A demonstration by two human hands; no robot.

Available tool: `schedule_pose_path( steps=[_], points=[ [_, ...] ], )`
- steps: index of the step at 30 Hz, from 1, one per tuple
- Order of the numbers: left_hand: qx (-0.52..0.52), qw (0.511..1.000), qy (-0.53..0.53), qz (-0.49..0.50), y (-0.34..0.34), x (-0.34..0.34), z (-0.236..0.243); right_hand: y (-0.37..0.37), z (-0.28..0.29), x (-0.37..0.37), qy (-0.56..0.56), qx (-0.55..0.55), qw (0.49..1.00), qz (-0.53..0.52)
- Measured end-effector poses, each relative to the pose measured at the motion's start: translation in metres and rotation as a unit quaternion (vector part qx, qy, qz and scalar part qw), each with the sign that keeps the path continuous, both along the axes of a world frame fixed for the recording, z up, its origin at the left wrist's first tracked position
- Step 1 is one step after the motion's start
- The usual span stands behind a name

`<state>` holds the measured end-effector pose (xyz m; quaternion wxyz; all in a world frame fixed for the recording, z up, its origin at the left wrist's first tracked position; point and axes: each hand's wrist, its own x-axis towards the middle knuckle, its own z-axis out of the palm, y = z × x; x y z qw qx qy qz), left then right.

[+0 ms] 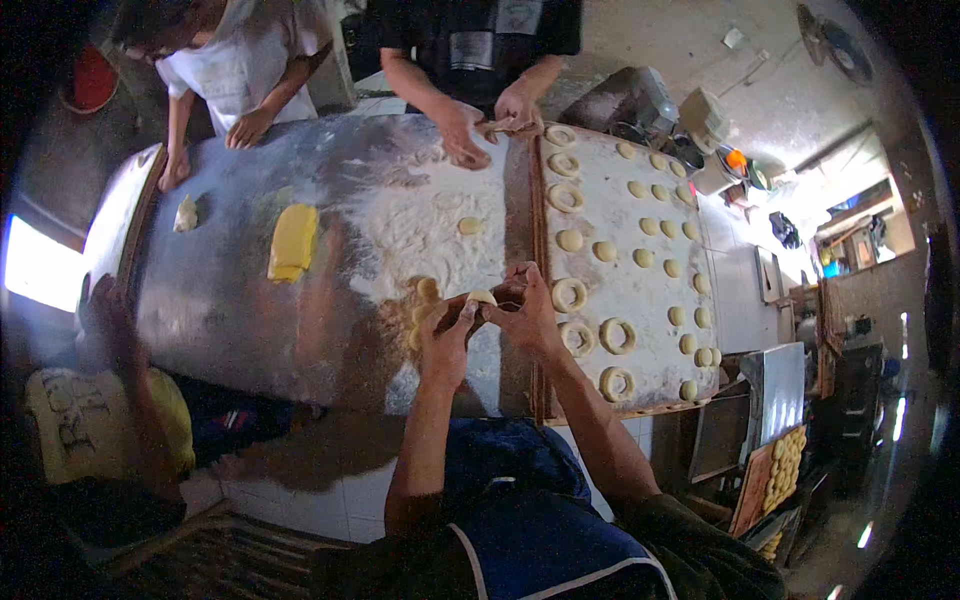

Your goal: The person shapes small dough balls into ring shapes by hand and places them on a wooden board. The person then lifts the board and places it on a rack with other boards of shaped dough.

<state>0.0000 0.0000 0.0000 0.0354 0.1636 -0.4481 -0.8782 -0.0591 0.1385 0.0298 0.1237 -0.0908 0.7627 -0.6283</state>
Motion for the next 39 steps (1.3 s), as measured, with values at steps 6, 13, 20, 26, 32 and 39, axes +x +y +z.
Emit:
schedule_pose_path(
  steps=[6, 13, 20, 26, 32, 39],
  points=[
    [-0.162, 0.985, 0.045, -0.023, 0.015, -0.004, 0.024, 0.016, 0.034, 0.01, 0.011, 0.009, 0.999, 0.048],
    [0.037, 0.985, 0.105, -0.129, 0.049, 0.003, 0.044, 0.069, 0.047, 0.003, -0.101, -0.168, 0.977, 0.086],
    [0.039, 0.986, 0.158, -0.035, 0.109, -0.009, 0.051, 0.1, 0.05, 0.021, -0.059, -0.29, 0.955, -0.025],
    [-0.132, 0.978, 0.08, 0.141, 0.163, -0.016, 0.046, 0.118, 0.056, 0.019, -0.007, -0.001, 0.998, -0.057],
    [-0.315, 0.934, 0.143, 0.089, 0.189, -0.019, 0.053, 0.146, 0.039, 0.024, 0.03, 0.033, 0.996, -0.072],
    [-0.398, 0.908, 0.095, 0.096, 0.216, -0.015, 0.04, 0.181, 0.03, 0.029, -0.022, 0.08, 0.996, -0.027]
  ],
)
